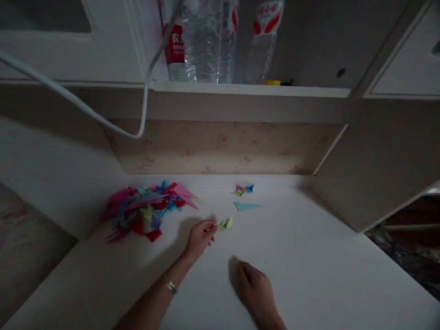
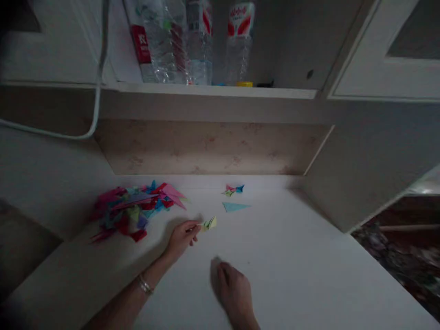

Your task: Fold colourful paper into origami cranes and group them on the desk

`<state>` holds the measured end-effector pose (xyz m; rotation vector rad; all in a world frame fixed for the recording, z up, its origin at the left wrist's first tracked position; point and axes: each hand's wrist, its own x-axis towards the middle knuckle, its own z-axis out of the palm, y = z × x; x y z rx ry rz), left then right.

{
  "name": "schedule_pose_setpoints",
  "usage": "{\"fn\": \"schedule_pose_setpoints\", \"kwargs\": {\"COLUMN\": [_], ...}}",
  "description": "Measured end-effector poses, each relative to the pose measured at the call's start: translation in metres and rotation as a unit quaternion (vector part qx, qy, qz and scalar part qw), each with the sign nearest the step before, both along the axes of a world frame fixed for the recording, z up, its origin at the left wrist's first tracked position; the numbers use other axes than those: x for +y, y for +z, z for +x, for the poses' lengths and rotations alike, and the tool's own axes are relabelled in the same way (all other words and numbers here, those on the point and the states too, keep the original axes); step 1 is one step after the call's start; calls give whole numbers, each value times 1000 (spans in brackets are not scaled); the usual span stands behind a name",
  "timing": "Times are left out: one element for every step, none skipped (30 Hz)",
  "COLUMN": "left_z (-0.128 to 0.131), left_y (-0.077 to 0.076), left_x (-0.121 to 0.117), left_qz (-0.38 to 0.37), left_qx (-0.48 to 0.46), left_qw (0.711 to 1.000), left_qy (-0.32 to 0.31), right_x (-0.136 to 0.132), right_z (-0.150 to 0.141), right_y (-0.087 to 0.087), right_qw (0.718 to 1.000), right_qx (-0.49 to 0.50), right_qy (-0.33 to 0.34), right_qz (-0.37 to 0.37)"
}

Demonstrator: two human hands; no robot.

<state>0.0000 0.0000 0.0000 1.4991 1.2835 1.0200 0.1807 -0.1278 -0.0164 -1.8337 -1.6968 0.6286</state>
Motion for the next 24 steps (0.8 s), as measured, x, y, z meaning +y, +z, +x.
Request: {"fn": "schedule_pose_setpoints", "kwargs": {"left_z": [5,10,16,22,29,36,42,49,56,62,68,74,79,84,89,93,97,101,104,107,110,112,114,115], "left_y": [2,3,5,6,7,9,9,10,11,12,12,13,13,13,12,11,10,9,8,7,6,5,4,3], "left_x": [12,25,38,52,66,79,92,104,115,123,130,135,139,141,143,144,145,145,146,147,148,149,150,151], "left_qz": [1,3,5,9,12,17,22,27,32,38,44,51,56,61,64,67,68,70,72,73,73,73,71,69], "left_qx": [5,12,20,31,43,57,72,87,104,121,139,156,173,189,205,219,231,242,250,257,263,268,271,275], "left_qw": [1000,1000,1000,999,999,998,997,996,994,992,989,986,983,979,976,972,969,967,964,962,961,960,959,958], "left_qy": [-3,-6,-10,-12,-15,-17,-19,-22,-24,-27,-30,-34,-37,-40,-42,-44,-45,-47,-47,-47,-47,-46,-45,-44], "right_x": [-2,-4,-5,-5,-5,-4,-2,0,1,3,4,5,6,7,7,8,8,8,8,8,8,8,8,8], "right_z": [-2,-4,-6,-7,-7,-7,-7,-7,-7,-6,-6,-6,-6,-6,-7,-7,-7,-7,-7,-7,-7,-7,-7,-7], "right_y": [1,3,4,5,6,6,6,6,5,3,2,0,-2,-3,-5,-6,-8,-9,-10,-11,-11,-12,-13,-14], "right_qw": [1000,1000,1000,1000,1000,1000,1000,999,999,999,999,999,998,998,998,997,997,997,997,997,996,996,996,996], "right_qx": [1,0,-1,-4,-8,-13,-19,-23,-27,-30,-34,-38,-45,-51,-57,-60,-63,-67,-70,-73,-77,-79,-80,-79], "right_qy": [-4,-8,-12,-15,-18,-21,-24,-27,-28,-31,-34,-37,-40,-41,-40,-37,-36,-36,-36,-37,-38,-37,-36,-36], "right_qz": [-3,-6,-8,-8,-8,-7,-5,-2,2,5,7,8,8,8,8,9,12,14,15,16,16,16,15,15]}}
